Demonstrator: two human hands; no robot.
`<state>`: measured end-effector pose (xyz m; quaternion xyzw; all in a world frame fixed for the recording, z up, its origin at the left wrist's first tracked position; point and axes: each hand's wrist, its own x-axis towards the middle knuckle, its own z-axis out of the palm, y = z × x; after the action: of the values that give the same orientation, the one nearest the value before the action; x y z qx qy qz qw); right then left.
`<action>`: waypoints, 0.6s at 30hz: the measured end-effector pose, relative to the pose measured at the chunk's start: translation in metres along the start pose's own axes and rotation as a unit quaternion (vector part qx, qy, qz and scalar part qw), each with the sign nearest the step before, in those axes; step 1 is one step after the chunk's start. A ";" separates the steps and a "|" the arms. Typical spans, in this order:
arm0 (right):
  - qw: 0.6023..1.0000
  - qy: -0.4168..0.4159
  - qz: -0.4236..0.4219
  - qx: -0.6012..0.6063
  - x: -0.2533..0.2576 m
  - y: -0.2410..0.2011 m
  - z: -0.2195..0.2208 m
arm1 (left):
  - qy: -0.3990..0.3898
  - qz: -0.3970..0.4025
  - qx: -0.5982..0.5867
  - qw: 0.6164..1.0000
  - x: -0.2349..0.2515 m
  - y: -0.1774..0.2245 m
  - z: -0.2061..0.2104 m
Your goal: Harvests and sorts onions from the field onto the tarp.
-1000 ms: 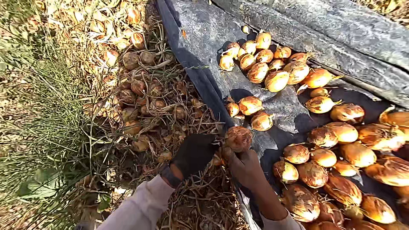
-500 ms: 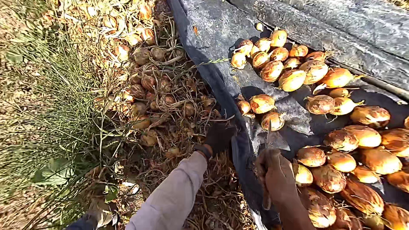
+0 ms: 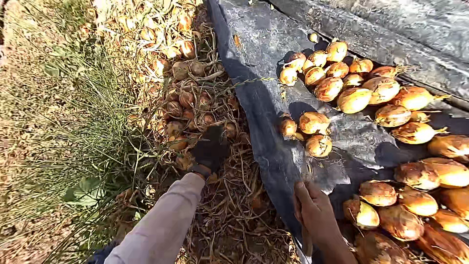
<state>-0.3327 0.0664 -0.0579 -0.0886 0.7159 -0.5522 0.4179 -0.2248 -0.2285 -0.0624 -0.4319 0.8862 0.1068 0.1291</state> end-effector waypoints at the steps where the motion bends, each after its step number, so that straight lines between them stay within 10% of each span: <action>1: 1.000 -0.009 0.000 0.000 0.000 -0.002 0.005 | -0.023 0.007 -0.018 1.000 0.011 0.010 -0.004; 7: 0.999 -0.046 -0.019 -0.006 -0.002 -0.011 0.011 | -0.108 -0.019 -0.071 0.991 0.039 0.032 0.001; 13: 0.990 -0.056 -0.028 -0.128 0.006 -0.006 0.018 | -0.132 0.072 -0.299 0.942 -0.086 0.046 -0.030; 18: 0.966 -0.161 -0.086 -0.182 0.004 -0.006 0.054 | -0.058 0.121 -0.118 0.984 -0.125 0.034 -0.024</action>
<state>-0.2996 0.0233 -0.0568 -0.3123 0.7173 -0.4244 0.4559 -0.1811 -0.1233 0.0029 -0.3269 0.9041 0.2501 0.1152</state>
